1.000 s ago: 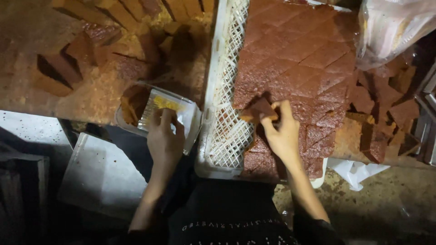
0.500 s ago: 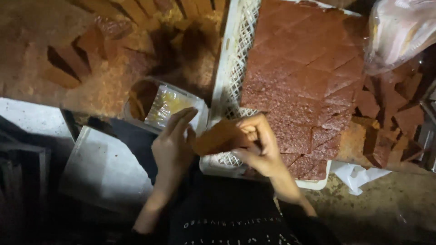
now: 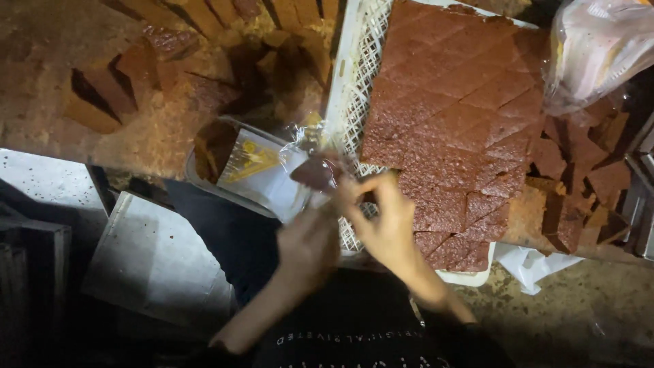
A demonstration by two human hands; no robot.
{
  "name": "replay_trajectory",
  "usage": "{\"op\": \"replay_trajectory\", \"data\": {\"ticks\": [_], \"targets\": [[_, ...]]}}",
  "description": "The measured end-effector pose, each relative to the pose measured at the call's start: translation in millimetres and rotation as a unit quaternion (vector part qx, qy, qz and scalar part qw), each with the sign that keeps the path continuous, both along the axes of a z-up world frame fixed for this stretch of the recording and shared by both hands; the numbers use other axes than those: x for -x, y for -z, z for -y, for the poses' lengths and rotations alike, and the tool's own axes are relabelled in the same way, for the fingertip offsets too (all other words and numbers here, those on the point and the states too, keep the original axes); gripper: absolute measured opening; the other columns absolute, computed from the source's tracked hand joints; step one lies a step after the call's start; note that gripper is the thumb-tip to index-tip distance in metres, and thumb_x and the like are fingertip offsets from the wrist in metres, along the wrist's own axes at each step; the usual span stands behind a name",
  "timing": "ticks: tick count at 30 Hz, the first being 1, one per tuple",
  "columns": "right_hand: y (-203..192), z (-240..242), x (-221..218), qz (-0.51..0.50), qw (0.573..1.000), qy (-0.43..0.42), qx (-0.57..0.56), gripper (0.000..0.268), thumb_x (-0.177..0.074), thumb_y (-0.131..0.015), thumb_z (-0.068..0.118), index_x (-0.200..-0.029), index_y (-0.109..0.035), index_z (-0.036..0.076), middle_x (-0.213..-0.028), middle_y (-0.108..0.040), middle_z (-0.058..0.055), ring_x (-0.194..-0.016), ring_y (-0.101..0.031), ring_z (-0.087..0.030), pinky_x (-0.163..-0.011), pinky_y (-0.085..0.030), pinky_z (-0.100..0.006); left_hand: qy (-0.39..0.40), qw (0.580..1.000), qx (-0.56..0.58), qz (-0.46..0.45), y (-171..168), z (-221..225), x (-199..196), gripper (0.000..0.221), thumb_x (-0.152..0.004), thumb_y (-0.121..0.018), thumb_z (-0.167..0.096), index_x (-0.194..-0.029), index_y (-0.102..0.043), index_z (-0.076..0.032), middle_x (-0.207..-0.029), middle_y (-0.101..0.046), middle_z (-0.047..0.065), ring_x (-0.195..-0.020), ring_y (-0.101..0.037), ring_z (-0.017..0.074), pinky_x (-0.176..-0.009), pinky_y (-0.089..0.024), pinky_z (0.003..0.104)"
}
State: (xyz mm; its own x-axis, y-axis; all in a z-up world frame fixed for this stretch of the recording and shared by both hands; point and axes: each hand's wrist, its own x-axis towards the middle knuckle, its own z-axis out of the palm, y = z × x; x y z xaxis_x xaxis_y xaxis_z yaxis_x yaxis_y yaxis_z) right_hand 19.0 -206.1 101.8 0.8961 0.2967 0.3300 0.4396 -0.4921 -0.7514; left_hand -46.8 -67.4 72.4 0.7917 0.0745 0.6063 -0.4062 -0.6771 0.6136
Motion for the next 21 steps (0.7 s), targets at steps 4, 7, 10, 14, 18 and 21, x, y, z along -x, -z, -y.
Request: {"op": "replay_trajectory", "data": {"ticks": [4,7,10,14,18,21], "targets": [[-42.5,-4.0,-19.7,-0.168,0.981,-0.072,0.068,0.034,-0.101,-0.058,0.020,-0.134,-0.054,0.018,-0.126,-0.069,-0.004,-0.096,-0.072,-0.016,-0.089,-0.053,-0.037,0.167,0.970,0.155,-0.082,-50.2,-1.8,14.7,0.037,-0.099,-0.056,0.008,-0.135,-0.062,-0.003,-0.136,-0.066,0.019,-0.122,-0.073,0.0247,-0.107,-0.060,0.032],[-66.0,9.2,-36.8,-0.220,0.931,-0.186,0.223,0.057,-0.079,-0.053,-0.009,-0.128,-0.069,0.016,-0.131,-0.074,-0.003,-0.085,-0.080,-0.019,-0.110,-0.034,-0.048,0.155,0.973,0.106,-0.138,-49.7,-29.6,8.5,0.029,-0.096,-0.067,-0.014,-0.125,-0.067,-0.012,-0.125,-0.072,0.014,-0.104,-0.077,0.0274,-0.081,-0.060,0.033],[-84.3,15.1,-46.2,0.142,0.974,-0.063,0.164,0.034,-0.092,-0.051,-0.021,-0.119,-0.062,-0.005,-0.149,-0.050,-0.030,-0.145,-0.046,-0.049,-0.129,-0.035,-0.055,0.045,0.976,0.176,-0.119,-46.4,-44.9,-4.5,0.024,-0.103,-0.055,-0.018,-0.112,-0.071,-0.003,-0.104,-0.073,0.014,-0.091,-0.070,0.0260,-0.078,-0.053,0.034],[-75.6,-5.0,-61.1,0.183,0.981,0.051,0.045,0.041,-0.115,-0.055,0.013,-0.151,-0.041,0.004,-0.164,-0.037,-0.009,-0.159,-0.035,-0.025,-0.143,-0.035,-0.047,-0.102,0.983,0.024,-0.148,-1.3,-50.0,-35.2,0.020,-0.104,-0.062,-0.012,-0.123,-0.067,-0.011,-0.106,-0.068,0.005,-0.095,-0.067,0.0225,-0.081,-0.055,0.034],[4.6,0.8,-56.0,0.056,0.931,0.016,0.360,0.050,-0.092,-0.074,0.046,-0.133,-0.062,0.022,-0.155,-0.037,-0.030,-0.137,-0.042,-0.055,-0.101,-0.042,-0.063,-0.058,0.951,-0.158,-0.261,44.7,-57.2,-39.6,0.013,-0.097,-0.066,-0.026,-0.096,-0.068,-0.012,-0.079,-0.062,0.007,-0.068,-0.066,0.0303,-0.055,-0.052,0.041],[40.4,19.6,-57.4,0.093,0.886,0.059,0.450,0.055,-0.087,-0.067,0.067,-0.115,-0.066,0.020,-0.143,-0.049,-0.024,-0.116,-0.054,-0.052,-0.079,-0.051,-0.057,-0.106,0.977,-0.125,-0.138,53.6,-65.4,-44.2,0.042,-0.090,-0.082,-0.038,-0.069,-0.056,-0.013,-0.059,-0.050,0.002,-0.051,-0.059,0.0243,-0.047,-0.047,0.028]]}}
